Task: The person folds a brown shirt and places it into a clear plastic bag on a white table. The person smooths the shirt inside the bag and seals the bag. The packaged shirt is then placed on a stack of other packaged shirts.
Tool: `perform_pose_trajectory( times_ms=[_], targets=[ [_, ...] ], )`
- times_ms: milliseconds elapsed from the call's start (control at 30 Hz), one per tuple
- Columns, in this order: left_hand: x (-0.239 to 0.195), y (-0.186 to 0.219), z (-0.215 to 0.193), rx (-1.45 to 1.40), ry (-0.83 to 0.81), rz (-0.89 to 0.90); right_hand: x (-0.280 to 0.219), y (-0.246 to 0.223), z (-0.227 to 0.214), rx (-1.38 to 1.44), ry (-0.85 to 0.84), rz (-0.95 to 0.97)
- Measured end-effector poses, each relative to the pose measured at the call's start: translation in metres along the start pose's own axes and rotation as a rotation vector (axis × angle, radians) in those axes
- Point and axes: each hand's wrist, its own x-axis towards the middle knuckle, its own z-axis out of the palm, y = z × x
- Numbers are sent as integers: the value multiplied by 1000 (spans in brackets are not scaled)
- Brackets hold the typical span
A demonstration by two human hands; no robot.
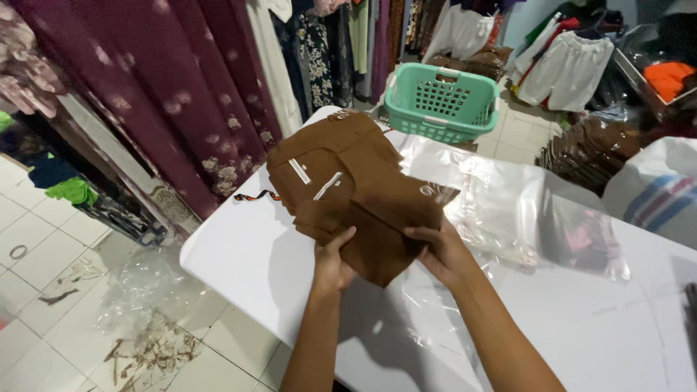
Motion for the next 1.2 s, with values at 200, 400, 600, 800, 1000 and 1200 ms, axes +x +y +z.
perform_pose_trajectory(
  times_ms=[200, 400, 600, 800, 1000, 1200],
  targets=[
    [-78, -14, -37, 332, -155, -121, -115, 44, -125, 813, -547, 126],
    [-112, -56, -98, 737, -906, -250, -207, 73, -172, 111, 918, 108],
    [-191, -88, -60, 493, -298, -626, -256, 100, -247, 557, 555, -96],
    [-204, -107, -24, 360, -113, -537, -261, 39, -238, 277, 656, 24],
    [-200, -93, -2, 511, -285, -555, -242, 46, -276, 337, 472, 151],
    [-153, -92, -16, 438, -427, -379, -193, 45, -289, 266, 473, 129]
  ],
)
